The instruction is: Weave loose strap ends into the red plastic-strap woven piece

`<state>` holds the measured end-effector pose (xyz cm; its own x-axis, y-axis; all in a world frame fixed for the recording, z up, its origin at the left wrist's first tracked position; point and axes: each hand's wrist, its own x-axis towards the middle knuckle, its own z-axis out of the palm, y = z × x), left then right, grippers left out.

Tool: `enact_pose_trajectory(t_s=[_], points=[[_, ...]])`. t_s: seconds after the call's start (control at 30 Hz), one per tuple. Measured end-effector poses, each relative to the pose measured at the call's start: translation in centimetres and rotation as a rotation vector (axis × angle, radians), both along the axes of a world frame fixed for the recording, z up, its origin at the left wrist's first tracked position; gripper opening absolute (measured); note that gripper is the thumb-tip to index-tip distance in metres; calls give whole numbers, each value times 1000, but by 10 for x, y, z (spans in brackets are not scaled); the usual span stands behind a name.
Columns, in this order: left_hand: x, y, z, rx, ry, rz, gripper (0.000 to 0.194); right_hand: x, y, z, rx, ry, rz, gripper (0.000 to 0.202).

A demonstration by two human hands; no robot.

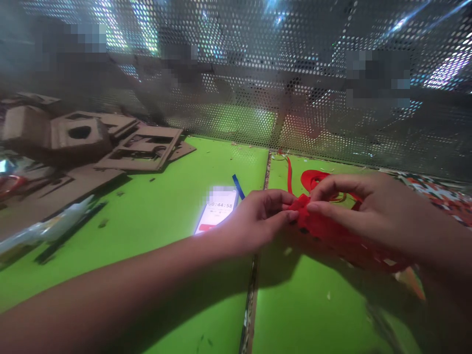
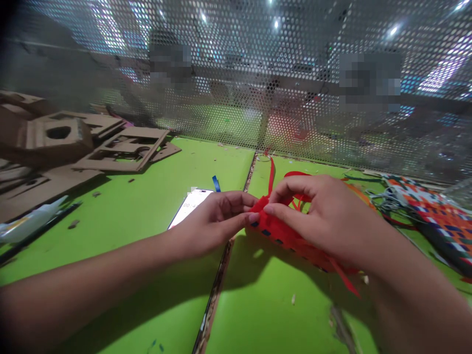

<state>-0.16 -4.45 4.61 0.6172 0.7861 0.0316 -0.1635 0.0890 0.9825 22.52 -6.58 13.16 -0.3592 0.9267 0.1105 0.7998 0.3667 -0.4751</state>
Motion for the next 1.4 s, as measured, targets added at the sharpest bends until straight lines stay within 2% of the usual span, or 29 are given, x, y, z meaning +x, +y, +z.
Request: enact_pose_trajectory(t_s=[0.2,0.37,0.5,0.73,0.9,1.1,1.4], points=[[1,0,-1,31,-51,-22,13,-3,2,-5,105,44,-12,31],[1,-4,2,9,-70,-39,12,-4,2,-6,65,55,-56,31],[1,-5,1,-45,-141,-83,22,-3,3,-7,49,51,-47,27],[1,-1,-6,-32,-47,-50,22,-2,3,-7,78,21,-23,31],[2,-1,-6,-24,-32,-38,21,2,1,-3,48,-42,-64,33],[1,-2,-8,-5,-19,-22,22,4,2,-5,82,-53,53,26],[2,-3,-9,7,-46,-17,19,-8,-2,-8,60,-32,68,26]])
